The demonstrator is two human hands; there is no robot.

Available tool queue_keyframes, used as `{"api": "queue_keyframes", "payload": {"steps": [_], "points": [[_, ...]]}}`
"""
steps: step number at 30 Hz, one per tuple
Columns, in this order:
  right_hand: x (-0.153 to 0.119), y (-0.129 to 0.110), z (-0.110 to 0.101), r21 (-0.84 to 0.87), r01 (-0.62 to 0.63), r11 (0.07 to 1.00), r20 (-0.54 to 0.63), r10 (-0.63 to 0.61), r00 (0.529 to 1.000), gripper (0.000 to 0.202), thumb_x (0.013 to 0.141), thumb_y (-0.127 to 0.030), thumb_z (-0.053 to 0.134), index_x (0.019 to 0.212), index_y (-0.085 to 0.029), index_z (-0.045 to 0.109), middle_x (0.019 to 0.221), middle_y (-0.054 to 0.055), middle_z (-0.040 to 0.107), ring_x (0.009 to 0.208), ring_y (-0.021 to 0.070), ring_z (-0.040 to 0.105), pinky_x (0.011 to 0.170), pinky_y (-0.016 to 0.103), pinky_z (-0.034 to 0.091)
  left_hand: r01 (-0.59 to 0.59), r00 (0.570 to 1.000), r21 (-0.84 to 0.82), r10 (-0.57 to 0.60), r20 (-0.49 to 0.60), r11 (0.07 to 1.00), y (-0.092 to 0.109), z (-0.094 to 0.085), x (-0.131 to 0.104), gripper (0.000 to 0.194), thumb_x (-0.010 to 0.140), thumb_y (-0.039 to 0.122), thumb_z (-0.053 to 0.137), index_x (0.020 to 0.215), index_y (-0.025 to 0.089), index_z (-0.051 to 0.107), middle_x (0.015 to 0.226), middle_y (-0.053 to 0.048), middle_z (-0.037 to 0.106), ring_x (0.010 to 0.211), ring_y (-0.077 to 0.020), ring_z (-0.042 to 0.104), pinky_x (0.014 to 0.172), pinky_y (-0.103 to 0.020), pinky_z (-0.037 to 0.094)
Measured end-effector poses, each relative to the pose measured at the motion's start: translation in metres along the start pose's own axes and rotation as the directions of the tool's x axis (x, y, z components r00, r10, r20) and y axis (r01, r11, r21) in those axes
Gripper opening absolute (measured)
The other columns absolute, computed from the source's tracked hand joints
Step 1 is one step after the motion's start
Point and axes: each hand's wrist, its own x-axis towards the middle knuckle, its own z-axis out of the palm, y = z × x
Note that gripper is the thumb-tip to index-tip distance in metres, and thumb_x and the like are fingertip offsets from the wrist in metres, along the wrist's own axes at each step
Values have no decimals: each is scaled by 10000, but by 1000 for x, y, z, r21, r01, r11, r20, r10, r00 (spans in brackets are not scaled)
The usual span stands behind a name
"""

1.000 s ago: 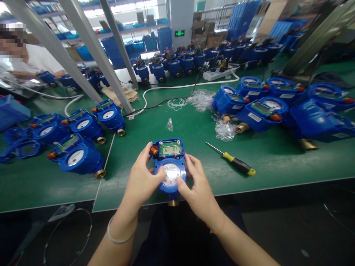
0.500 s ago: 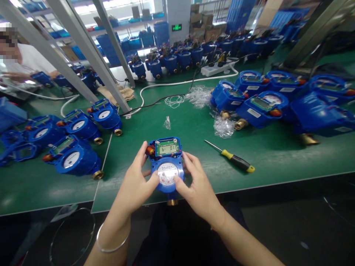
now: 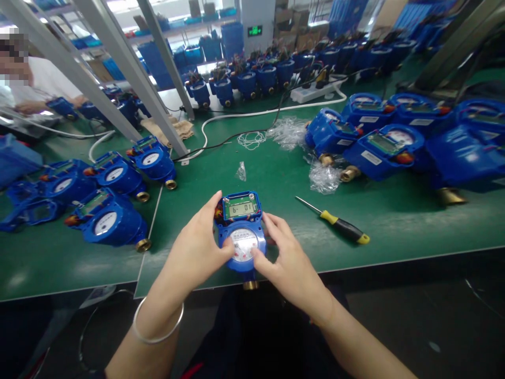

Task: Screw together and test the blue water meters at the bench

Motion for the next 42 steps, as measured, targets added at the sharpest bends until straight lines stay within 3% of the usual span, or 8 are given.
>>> {"api": "queue_keyframes", "payload": {"steps": [3,7,14,19,23,30,34,42], "points": [[0,-1,0,8,0,1000,3,0,1000,658,835,-321,582,1461,-174,444,1453,150,458,1288,300,539,1103,473,464,21,999,56,-20,-28,998,6,4,1,940,643,120,650,1529,166,338,1473,-155,520,1305,-353,545,1109,-544,469],[0,-1,1,19,-5,1000,-4,5,1000,655,827,-315,579,1456,-187,450,1449,142,465,1283,299,544,1104,474,462,36,998,70,-32,-49,997,12,4,1,977,618,99,670,1531,209,338,1439,-149,562,1247,-378,596,1034,-531,531],[0,0,0,20,-11,1000,-11,12,1000,660,827,-309,555,1458,-147,446,1452,151,465,1279,287,547,1117,463,453,116,990,-39,-119,-75,992,8,-1,4,975,661,220,791,1516,302,330,1391,-116,614,1101,-393,687,941,-571,584],[1,1,1,20,-18,1000,-14,18,1000,673,817,-319,564,1455,-131,459,1454,158,463,1296,289,536,1115,450,457,82,991,-350,-114,-71,933,-13,-7,-10,756,866,411,664,1515,270,303,1529,-137,468,1389,-338,481,903,-427,624],[1,0,3,12,-14,1000,-20,14,1000,681,809,-324,574,1455,-139,462,1452,159,467,1296,294,537,1123,461,447,26,988,-293,-70,-141,956,-15,-8,-19,700,843,341,681,1470,241,386,1574,-131,394,1458,-344,376,904,-402,629],[1,-1,4,16,6,1000,-21,-6,1000,672,818,-323,559,1455,-136,454,1446,163,465,1316,292,518,1145,464,423,35,994,-166,-52,-95,986,1,8,-10,775,733,180,658,1460,230,396,1504,-113,487,1405,-323,457,1003,-462,585],[1,0,3,19,-4,1000,-19,4,1000,683,810,-309,554,1459,-123,448,1444,166,460,1319,292,511,1146,453,422,56,992,-281,-85,-89,958,3,11,-11,756,705,99,563,1436,194,396,1528,-123,460,1442,-294,411,1023,-428,570],[0,3,2,31,1,1000,-24,0,1000,661,821,-299,546,1457,-148,446,1444,154,460,1337,285,495,1163,458,397,3,986,-459,-79,-145,889,-11,18,-17,686,827,226,645,1453,263,366,1593,-101,380,1476,-290,355,969,-381,595]]}}
